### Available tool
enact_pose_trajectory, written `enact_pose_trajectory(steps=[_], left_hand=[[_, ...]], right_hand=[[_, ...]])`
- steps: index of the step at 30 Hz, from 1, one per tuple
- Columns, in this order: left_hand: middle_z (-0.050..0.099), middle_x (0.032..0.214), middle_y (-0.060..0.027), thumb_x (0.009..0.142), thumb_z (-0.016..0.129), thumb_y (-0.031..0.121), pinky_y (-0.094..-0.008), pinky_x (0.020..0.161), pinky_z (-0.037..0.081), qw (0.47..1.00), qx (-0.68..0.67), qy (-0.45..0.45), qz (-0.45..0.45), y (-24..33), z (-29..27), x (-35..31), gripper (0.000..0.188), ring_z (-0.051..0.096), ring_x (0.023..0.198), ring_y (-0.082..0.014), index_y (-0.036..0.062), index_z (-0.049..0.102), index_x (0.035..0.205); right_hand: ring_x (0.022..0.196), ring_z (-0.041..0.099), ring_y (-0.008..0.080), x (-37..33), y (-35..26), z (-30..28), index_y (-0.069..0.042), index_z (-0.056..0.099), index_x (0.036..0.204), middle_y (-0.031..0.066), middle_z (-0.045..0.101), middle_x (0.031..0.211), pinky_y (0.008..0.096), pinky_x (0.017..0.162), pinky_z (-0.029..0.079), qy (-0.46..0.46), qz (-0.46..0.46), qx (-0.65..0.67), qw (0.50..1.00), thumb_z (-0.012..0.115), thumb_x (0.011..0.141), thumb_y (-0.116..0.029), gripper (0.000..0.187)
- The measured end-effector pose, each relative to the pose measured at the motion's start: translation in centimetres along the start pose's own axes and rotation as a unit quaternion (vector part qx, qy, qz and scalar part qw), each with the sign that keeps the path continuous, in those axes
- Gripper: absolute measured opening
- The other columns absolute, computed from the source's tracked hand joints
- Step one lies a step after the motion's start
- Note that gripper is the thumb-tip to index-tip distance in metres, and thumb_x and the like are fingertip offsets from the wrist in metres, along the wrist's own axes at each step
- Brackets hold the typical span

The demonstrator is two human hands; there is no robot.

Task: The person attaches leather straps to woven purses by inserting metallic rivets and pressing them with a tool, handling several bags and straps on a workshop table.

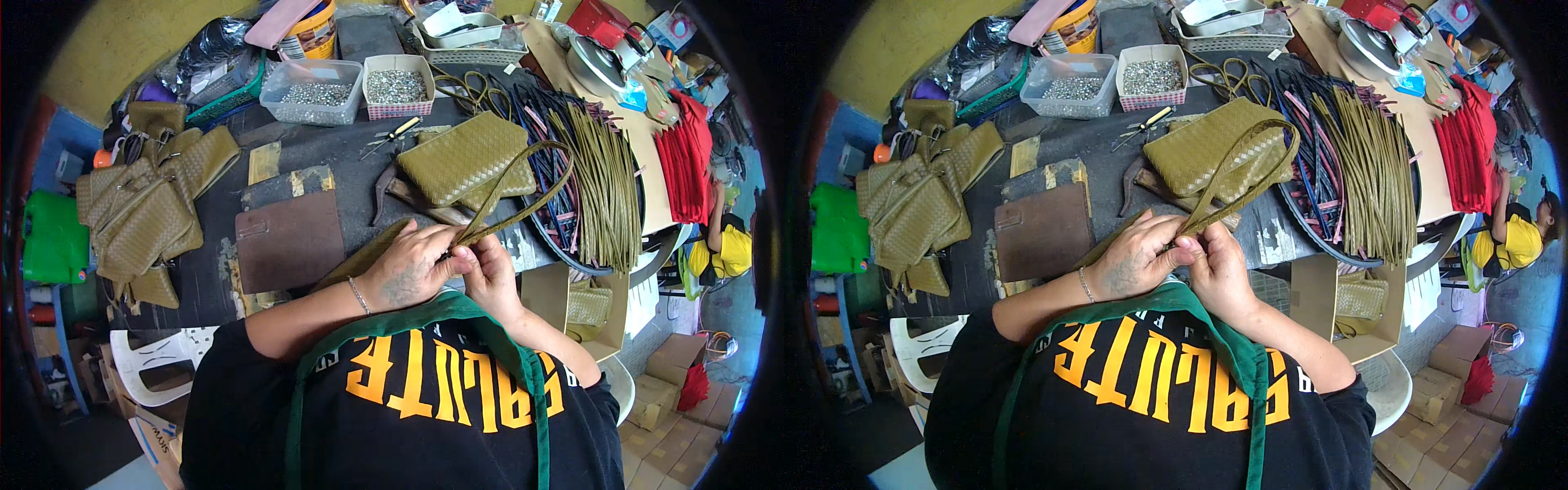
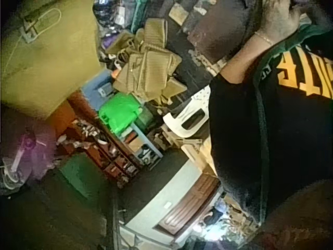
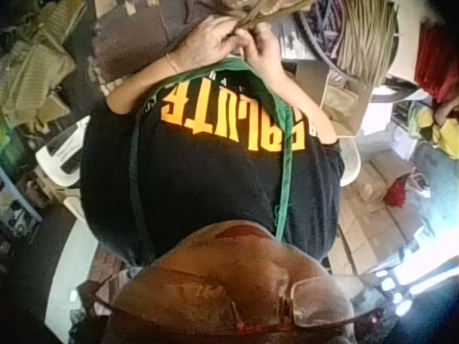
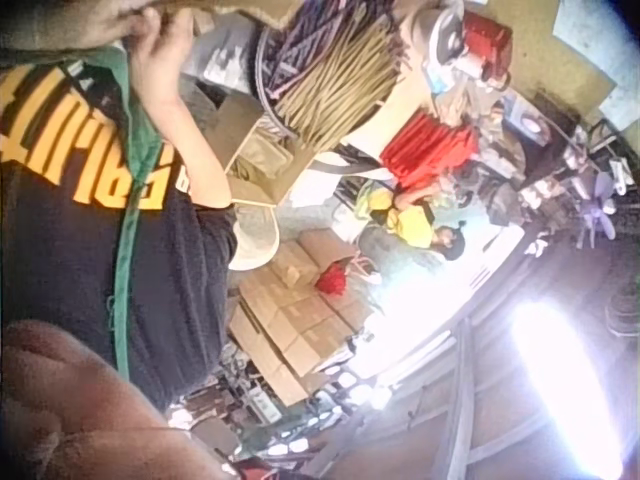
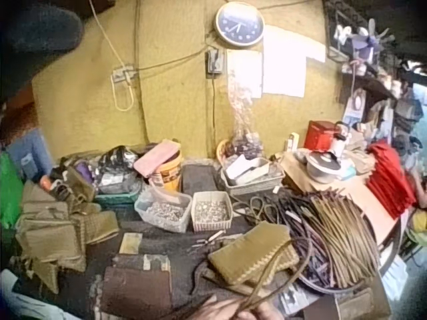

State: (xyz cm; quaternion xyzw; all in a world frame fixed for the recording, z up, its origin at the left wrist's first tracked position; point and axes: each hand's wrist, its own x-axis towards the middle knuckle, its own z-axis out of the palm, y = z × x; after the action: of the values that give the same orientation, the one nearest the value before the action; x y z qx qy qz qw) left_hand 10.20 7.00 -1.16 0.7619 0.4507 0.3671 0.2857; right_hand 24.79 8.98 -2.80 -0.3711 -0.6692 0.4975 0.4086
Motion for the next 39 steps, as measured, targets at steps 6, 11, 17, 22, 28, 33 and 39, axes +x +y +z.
enact_pose_trajectory(steps=[6, 11, 17, 22, 28, 33, 39], left_hand=[[0.054, 0.097, -0.0139, 0.083, 0.036, 0.043, -0.0531, 0.077, 0.031, 0.998, 0.015, -0.027, -0.048, -0.7, 1.0, -0.1, 0.045, 0.052, 0.090, -0.0303, 0.0066, 0.047, 0.107], [0.048, 0.113, -0.0105, 0.075, 0.052, 0.045, -0.0534, 0.091, 0.023, 0.979, 0.040, -0.170, -0.106, 0.1, -1.9, 1.0, 0.052, 0.040, 0.111, -0.0249, 0.0085, 0.047, 0.112], [0.052, 0.083, -0.0096, 0.084, 0.045, 0.022, -0.0366, 0.078, 0.034, 0.989, -0.025, -0.145, -0.006, -1.1, -2.1, 1.8, 0.022, 0.049, 0.083, -0.0235, 0.0035, 0.054, 0.089], [0.051, 0.076, -0.0096, 0.082, 0.047, 0.020, -0.0334, 0.072, 0.034, 0.995, 0.033, -0.096, -0.004, -0.6, -1.5, 1.5, 0.020, 0.048, 0.078, -0.0241, 0.0022, 0.054, 0.083], [0.050, 0.075, -0.0117, 0.080, 0.050, 0.020, -0.0334, 0.072, 0.036, 0.996, 0.010, -0.081, -0.017, -0.5, -1.7, 1.6, 0.020, 0.048, 0.076, -0.0259, 0.0006, 0.054, 0.083], [0.049, 0.075, -0.0119, 0.080, 0.050, 0.019, -0.0329, 0.071, 0.036, 0.994, -0.001, -0.099, -0.046, -0.6, -1.2, 1.7, 0.019, 0.048, 0.076, -0.0263, 0.0002, 0.054, 0.080], [0.047, 0.075, -0.0113, 0.082, 0.046, 0.018, -0.0338, 0.070, 0.036, 0.994, 0.062, -0.094, -0.004, -0.6, -1.0, 1.7, 0.019, 0.047, 0.078, -0.0258, 0.0005, 0.051, 0.075]], right_hand=[[0.069, 0.045, 0.0075, -0.2, 0.5, 0.1, 0.001, 0.048, 0.084, 0.0022, 0.050, 0.072, 0.0213, 0.062, 0.040, -0.001, 0.049, 0.051, 0.997, 0.047, 0.082, -0.003, 0.004], [0.077, 0.049, 0.0078, 0.2, -0.6, -0.7, 0.002, 0.052, 0.094, 0.0028, 0.055, 0.084, 0.0214, 0.071, 0.041, 0.018, 0.080, 0.206, 0.975, 0.051, 0.081, -0.002, 0.014], [0.084, 0.050, 0.0098, 0.7, 0.5, -1.5, 0.002, 0.052, 0.096, 0.0050, 0.055, 0.093, 0.0224, 0.077, 0.039, -0.006, 0.100, 0.301, 0.948, 0.053, 0.079, -0.002, 0.017], [0.072, 0.046, 0.0065, 1.1, 1.1, -2.2, 0.000, 0.051, 0.099, 0.0029, 0.055, 0.089, 0.0192, 0.067, 0.038, 0.006, 0.116, 0.371, 0.921, 0.053, 0.080, -0.007, 0.020], [0.065, 0.044, 0.0050, 0.6, 1.7, -2.1, -0.003, 0.051, 0.090, 0.0011, 0.054, 0.078, 0.0178, 0.059, 0.035, 0.032, 0.114, 0.357, 0.926, 0.055, 0.081, -0.013, 0.014], [0.070, 0.050, 0.0088, 0.5, 2.3, -1.9, -0.005, 0.053, 0.092, 0.0026, 0.056, 0.082, 0.0215, 0.064, 0.041, 0.023, 0.119, 0.397, 0.910, 0.052, 0.082, -0.014, 0.014], [0.077, 0.050, 0.0097, 0.6, 0.9, -2.4, 0.002, 0.048, 0.104, 0.0054, 0.054, 0.088, 0.0226, 0.073, 0.040, -0.057, 0.056, 0.277, 0.958, 0.056, 0.077, -0.005, 0.028]])
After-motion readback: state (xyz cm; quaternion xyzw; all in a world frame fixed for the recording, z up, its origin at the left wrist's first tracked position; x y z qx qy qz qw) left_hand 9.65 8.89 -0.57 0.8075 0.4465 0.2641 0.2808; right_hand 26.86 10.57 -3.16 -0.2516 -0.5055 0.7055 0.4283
